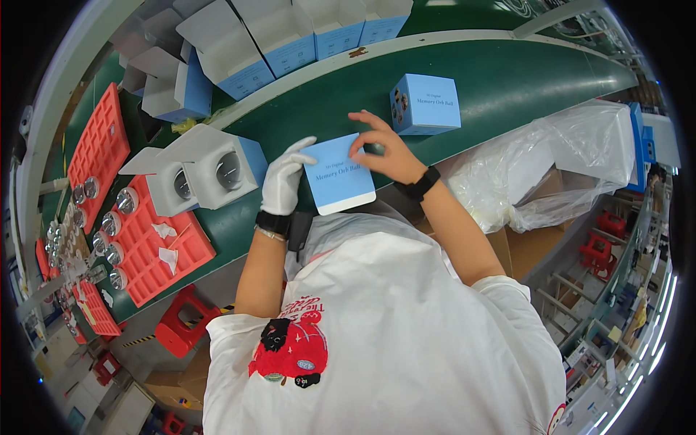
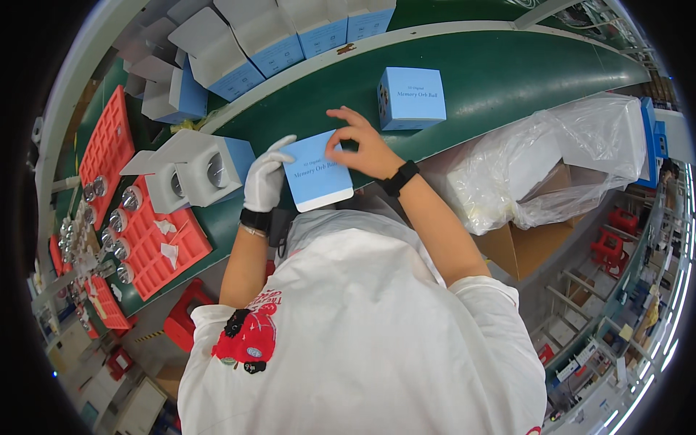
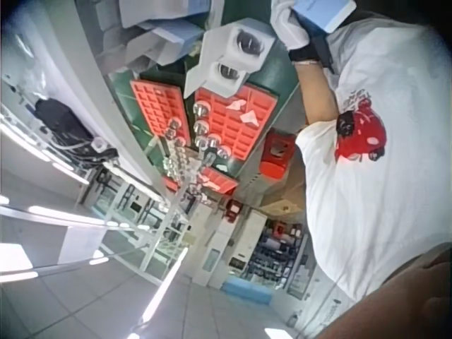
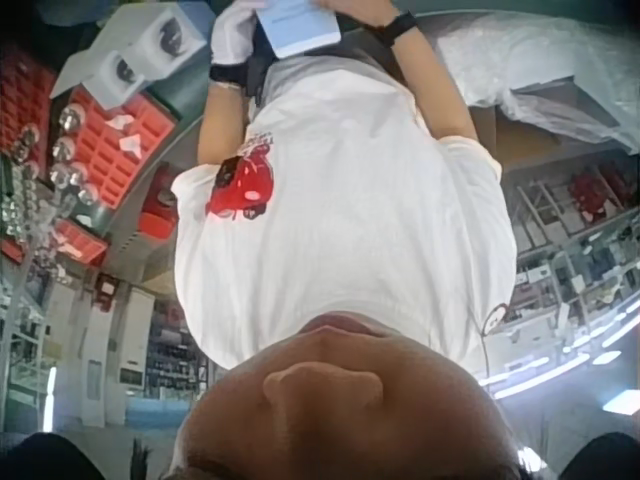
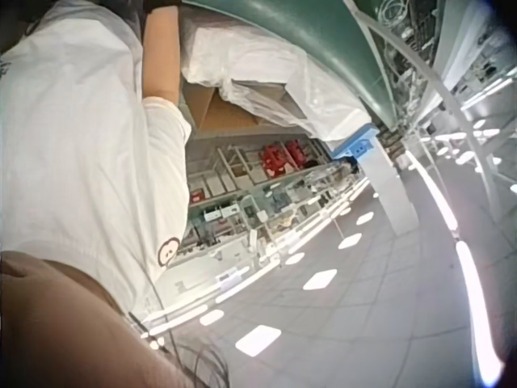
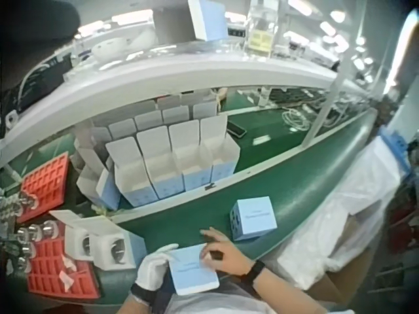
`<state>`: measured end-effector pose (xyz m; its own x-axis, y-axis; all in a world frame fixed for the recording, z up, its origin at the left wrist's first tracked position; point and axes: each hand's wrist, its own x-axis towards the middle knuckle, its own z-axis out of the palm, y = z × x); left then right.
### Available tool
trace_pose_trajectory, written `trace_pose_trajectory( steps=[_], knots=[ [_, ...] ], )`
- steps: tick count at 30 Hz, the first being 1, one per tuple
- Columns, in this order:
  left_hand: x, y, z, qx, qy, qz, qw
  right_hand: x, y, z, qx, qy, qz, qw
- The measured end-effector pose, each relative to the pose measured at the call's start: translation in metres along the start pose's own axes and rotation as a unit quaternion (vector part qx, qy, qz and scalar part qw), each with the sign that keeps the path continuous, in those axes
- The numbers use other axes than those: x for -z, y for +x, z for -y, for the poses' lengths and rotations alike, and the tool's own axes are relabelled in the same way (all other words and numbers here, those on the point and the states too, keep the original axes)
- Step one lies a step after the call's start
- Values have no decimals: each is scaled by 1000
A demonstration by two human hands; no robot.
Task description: Packaging spherical electronic components into individual boxes and placing them on an assembly line.
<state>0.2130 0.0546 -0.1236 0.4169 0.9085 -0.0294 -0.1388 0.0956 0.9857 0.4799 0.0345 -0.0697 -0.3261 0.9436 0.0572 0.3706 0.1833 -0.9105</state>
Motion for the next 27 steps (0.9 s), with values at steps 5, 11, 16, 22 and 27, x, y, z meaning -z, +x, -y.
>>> trace_pose_trajectory(
  steps=[5, 11, 16, 22, 27],
  knots=[
    [-55, -18, -88, -54, 445, 35, 893, 1, -22, 34, 51, -227, 68, 970],
    [-67, -8, -93, -66, 587, 84, 803, -1, -26, 35, 92, -282, 76, 952],
    [-71, -7, -94, -90, 636, 144, 752, -2, -24, 36, 63, -228, 98, 967],
    [-66, -4, -97, -82, 622, 203, 752, 9, -23, 35, 84, -206, 122, 967],
    [-68, -11, -87, -126, 676, 168, 706, -1, -36, 22, 94, -189, 105, 972]
  ],
)
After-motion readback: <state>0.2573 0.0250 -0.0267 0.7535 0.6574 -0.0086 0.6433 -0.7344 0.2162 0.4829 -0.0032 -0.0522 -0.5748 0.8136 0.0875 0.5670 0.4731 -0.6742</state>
